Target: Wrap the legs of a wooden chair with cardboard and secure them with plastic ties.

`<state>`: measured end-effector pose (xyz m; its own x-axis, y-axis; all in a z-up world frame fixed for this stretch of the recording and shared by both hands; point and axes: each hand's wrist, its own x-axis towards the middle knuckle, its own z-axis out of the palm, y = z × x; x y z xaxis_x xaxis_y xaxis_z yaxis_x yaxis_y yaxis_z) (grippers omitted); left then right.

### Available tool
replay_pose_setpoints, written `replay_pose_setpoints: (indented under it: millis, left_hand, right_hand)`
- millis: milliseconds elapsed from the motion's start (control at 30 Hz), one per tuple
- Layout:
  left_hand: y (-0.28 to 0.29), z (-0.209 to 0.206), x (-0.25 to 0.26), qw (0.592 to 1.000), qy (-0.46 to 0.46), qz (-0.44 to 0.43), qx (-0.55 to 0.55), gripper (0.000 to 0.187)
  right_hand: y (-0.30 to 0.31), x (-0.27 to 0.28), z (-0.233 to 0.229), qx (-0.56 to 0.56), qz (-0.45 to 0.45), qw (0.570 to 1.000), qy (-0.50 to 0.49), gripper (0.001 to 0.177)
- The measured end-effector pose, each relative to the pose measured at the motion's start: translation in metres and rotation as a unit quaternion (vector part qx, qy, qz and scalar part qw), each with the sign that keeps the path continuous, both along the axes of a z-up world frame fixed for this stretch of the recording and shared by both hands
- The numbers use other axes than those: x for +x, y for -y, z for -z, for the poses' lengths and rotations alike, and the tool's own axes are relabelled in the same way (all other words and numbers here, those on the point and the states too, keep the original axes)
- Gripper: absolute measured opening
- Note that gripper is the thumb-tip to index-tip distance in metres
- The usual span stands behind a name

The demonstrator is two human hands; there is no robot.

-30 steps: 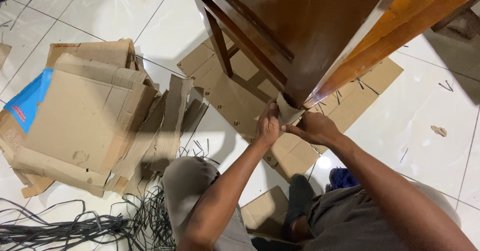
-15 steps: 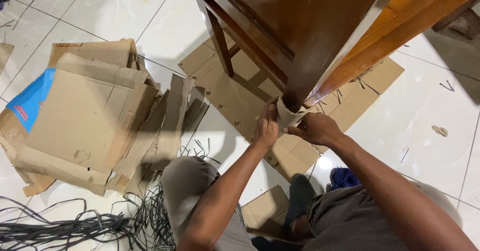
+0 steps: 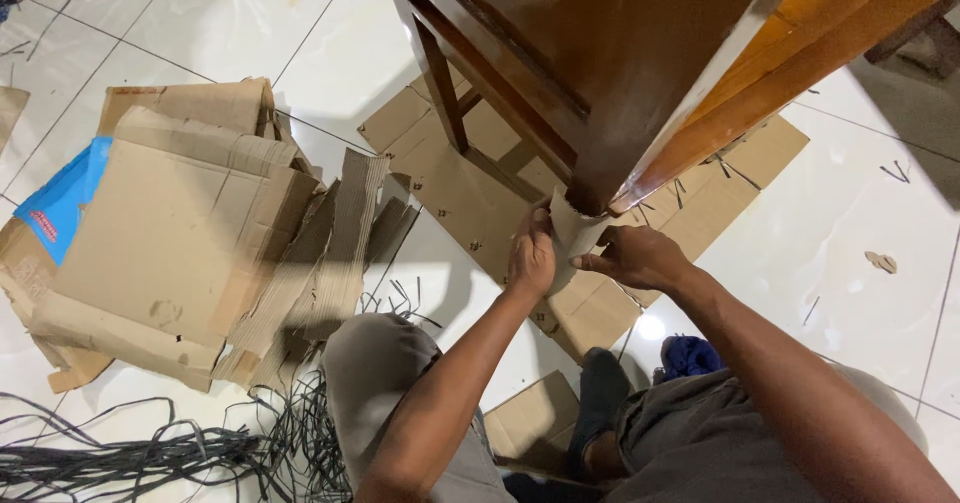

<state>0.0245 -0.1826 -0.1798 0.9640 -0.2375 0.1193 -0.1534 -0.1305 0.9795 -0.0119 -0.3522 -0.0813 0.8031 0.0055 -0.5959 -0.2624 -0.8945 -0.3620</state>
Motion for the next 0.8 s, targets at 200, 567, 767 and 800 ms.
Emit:
replay_pose_setpoints:
  millis: [200,567,767,800]
  left_hand:
    - [0.001,0.018,0.001,1.0,0.004,-0.011,-0.003,0.05]
    - [-0.014,-0.013,-0.006,1.0,-0.019,-0.025,0.004,0.054]
    - [-0.042,0.003,-0.006,0.999,-0.028,-0.03,0.03,0.055]
    - [-0.048,0.013,-0.006,0.998,-0.029,-0.029,0.049,0.054]
  right_hand:
    - [0.001,-0.002,0.013,-0.012,-0.007,1.0,-0.02,0.08]
    - [-0.009,-0.01,0.028,-0.182,-0.167,0.966,-0.077,0.069]
    - [-0.055,-0.02,0.047,-0.164,-0.291,0.936,-0.108,0.049]
    - [-0.066,-0.019,0.05,-0.144,-0.324,0.929,-0.104,0.046]
